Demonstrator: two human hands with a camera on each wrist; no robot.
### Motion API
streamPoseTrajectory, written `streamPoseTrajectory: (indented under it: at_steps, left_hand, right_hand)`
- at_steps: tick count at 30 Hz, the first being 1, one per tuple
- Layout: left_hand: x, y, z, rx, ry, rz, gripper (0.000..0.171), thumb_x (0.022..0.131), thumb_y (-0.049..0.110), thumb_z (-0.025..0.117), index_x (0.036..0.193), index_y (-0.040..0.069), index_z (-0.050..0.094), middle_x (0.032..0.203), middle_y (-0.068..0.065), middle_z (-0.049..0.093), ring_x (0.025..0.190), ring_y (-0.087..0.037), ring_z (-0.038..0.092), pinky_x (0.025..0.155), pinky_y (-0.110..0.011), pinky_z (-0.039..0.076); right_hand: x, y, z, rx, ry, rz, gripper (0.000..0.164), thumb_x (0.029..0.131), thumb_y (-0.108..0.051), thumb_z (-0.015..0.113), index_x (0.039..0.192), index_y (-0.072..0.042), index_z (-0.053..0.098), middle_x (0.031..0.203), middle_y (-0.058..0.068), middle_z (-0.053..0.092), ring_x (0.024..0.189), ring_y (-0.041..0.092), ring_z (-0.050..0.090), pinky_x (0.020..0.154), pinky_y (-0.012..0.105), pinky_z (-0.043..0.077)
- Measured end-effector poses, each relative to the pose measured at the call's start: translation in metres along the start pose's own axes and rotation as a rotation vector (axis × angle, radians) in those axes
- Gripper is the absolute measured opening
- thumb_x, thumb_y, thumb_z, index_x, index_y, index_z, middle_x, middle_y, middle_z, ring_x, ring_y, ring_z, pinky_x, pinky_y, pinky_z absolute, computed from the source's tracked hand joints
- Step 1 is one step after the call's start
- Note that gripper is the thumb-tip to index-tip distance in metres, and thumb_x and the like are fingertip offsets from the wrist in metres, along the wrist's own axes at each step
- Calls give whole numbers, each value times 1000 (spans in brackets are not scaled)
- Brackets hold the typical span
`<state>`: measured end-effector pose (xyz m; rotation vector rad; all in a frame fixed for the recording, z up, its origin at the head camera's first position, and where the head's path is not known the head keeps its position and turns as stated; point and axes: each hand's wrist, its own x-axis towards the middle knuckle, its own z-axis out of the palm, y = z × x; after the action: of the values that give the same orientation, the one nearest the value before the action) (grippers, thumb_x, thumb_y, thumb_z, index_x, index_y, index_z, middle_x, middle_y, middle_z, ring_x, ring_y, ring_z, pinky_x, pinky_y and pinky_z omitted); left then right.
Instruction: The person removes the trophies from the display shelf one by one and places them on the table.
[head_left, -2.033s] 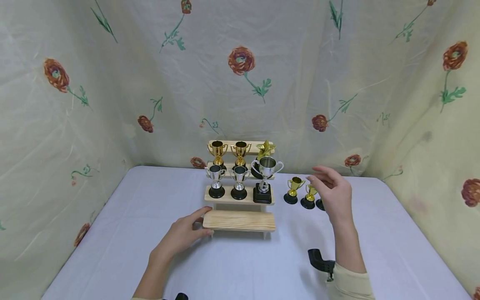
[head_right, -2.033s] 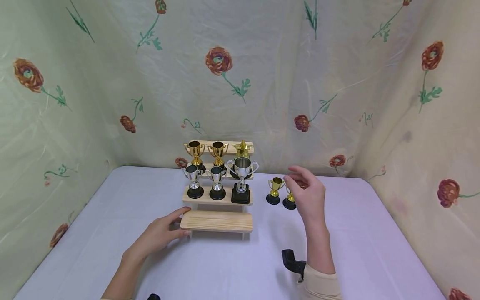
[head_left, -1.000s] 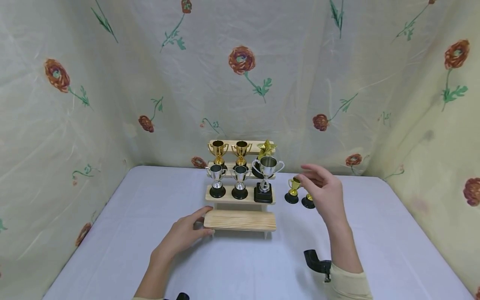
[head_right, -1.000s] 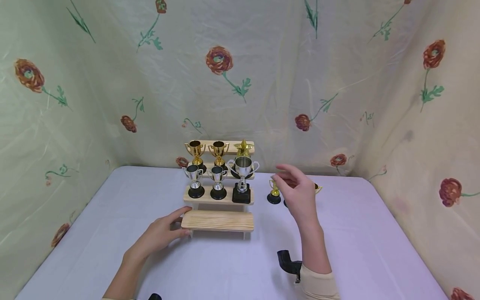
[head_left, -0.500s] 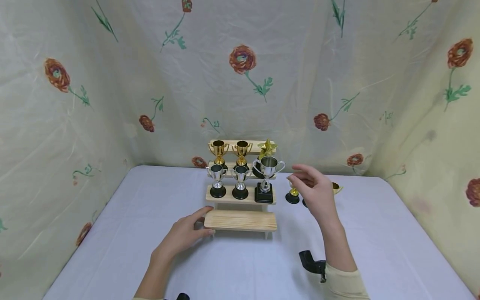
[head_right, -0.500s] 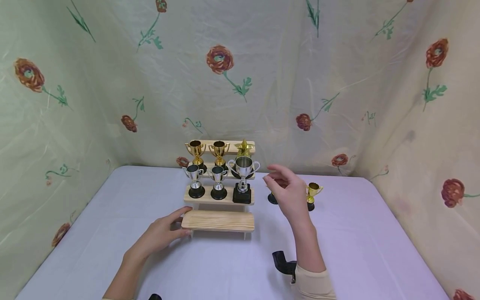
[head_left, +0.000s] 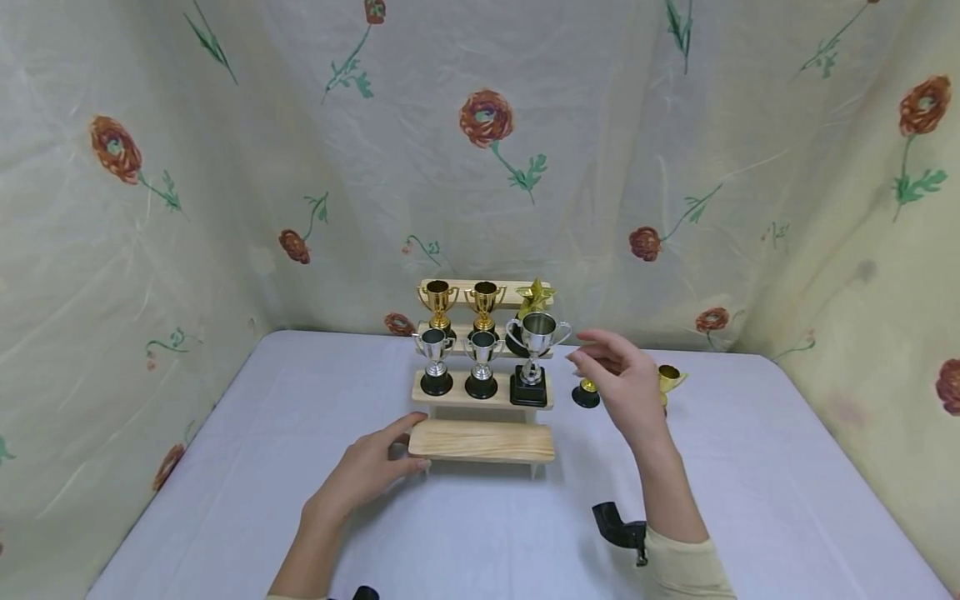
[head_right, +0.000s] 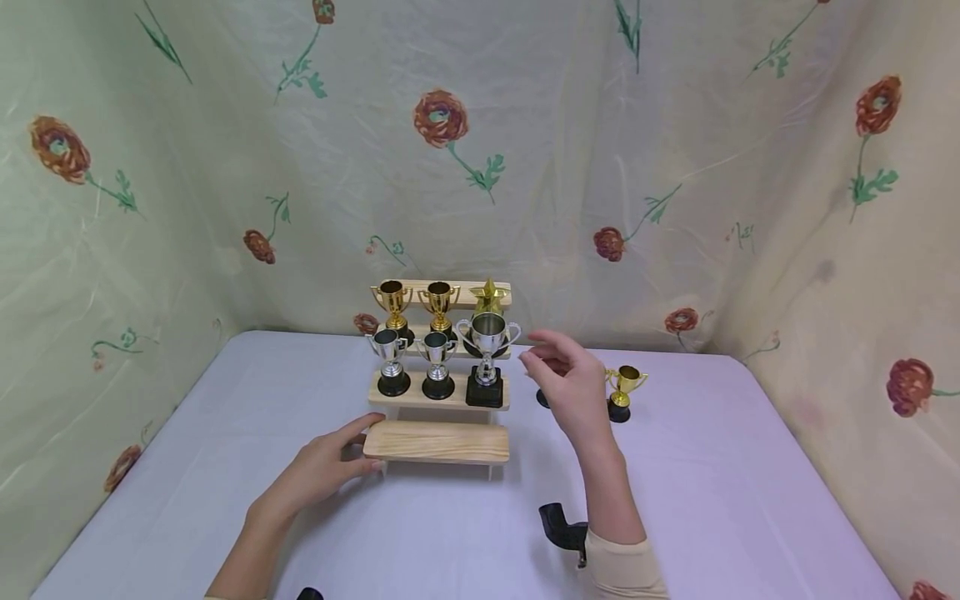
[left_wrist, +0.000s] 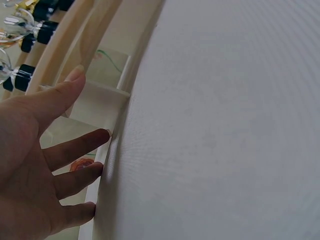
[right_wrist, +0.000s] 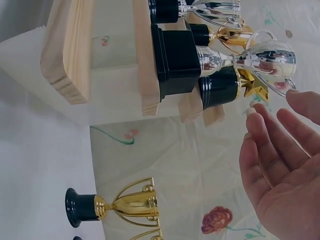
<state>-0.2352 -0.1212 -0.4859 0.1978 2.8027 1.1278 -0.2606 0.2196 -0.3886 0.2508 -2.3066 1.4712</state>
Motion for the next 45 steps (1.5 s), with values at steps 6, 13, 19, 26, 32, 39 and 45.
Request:
streamPoseTrajectory:
  at_steps: [6, 13, 19, 26, 32, 39, 45]
  left_hand:
    - [2, -1, -1, 12, 3, 0, 67, 83, 43, 78, 142, 47, 47, 122, 2, 70, 126, -27, 59, 102, -58, 43]
    - [2, -1, 0, 5, -2, 8, 67, 83, 42, 78, 143, 44, 48, 122, 2, 70, 125, -27, 59, 101, -57, 43]
    - [2, 0, 0, -6, -4, 13, 67, 83, 42, 78, 142, 44, 48, 122, 2, 70, 124, -26, 59, 101, -55, 44]
    - [1, -2, 0, 1, -3, 25, 67, 83, 42, 78, 142, 43, 49, 122, 1, 70, 124, -27, 59, 101, -56, 44]
    - [1, -2, -1, -7, 1, 28, 67, 83, 42, 79, 142, 44, 49, 122, 2, 70, 125, -27, 59, 102, -57, 43]
    - [1, -3, 0, 1, -1, 33, 67, 82, 42, 79, 142, 44, 49, 123, 2, 70, 127, -28, 58, 103, -57, 42]
    - [1, -2, 0, -12, 1, 18, 68, 82, 42, 79, 143, 42, 49, 122, 2, 70, 126, -26, 58, 103, -56, 42]
  right_hand:
    - [0, -1, 4, 37, -14, 3, 32, 94, -21, 69, 125, -12, 67, 102, 16, 74, 78, 5, 69, 76, 15, 53]
    - [0, -5, 7, 69, -20, 2, 35, 94, -24, 70, 127, -13, 65, 102, 16, 74, 78, 4, 70, 76, 15, 53]
    - [0, -6, 10, 61, -3, 1, 37, 94, -25, 70, 129, -12, 64, 102, 15, 74, 77, 5, 70, 75, 15, 53]
    - [1, -7, 15, 113, 4, 20, 33, 96, -21, 67, 127, -11, 65, 101, 18, 73, 74, 6, 69, 76, 18, 55]
    - [2, -6, 19, 127, -7, 20, 30, 97, -22, 66, 124, -8, 66, 101, 18, 73, 75, 10, 69, 76, 21, 57]
    - [1, -6, 20, 171, 14, 12, 24, 98, -21, 65, 116, -6, 69, 97, 13, 74, 74, 12, 70, 74, 24, 57]
    - [1, -8, 22, 219, 36, 2, 24, 97, -22, 65, 111, -4, 71, 96, 16, 75, 71, 11, 69, 72, 24, 57]
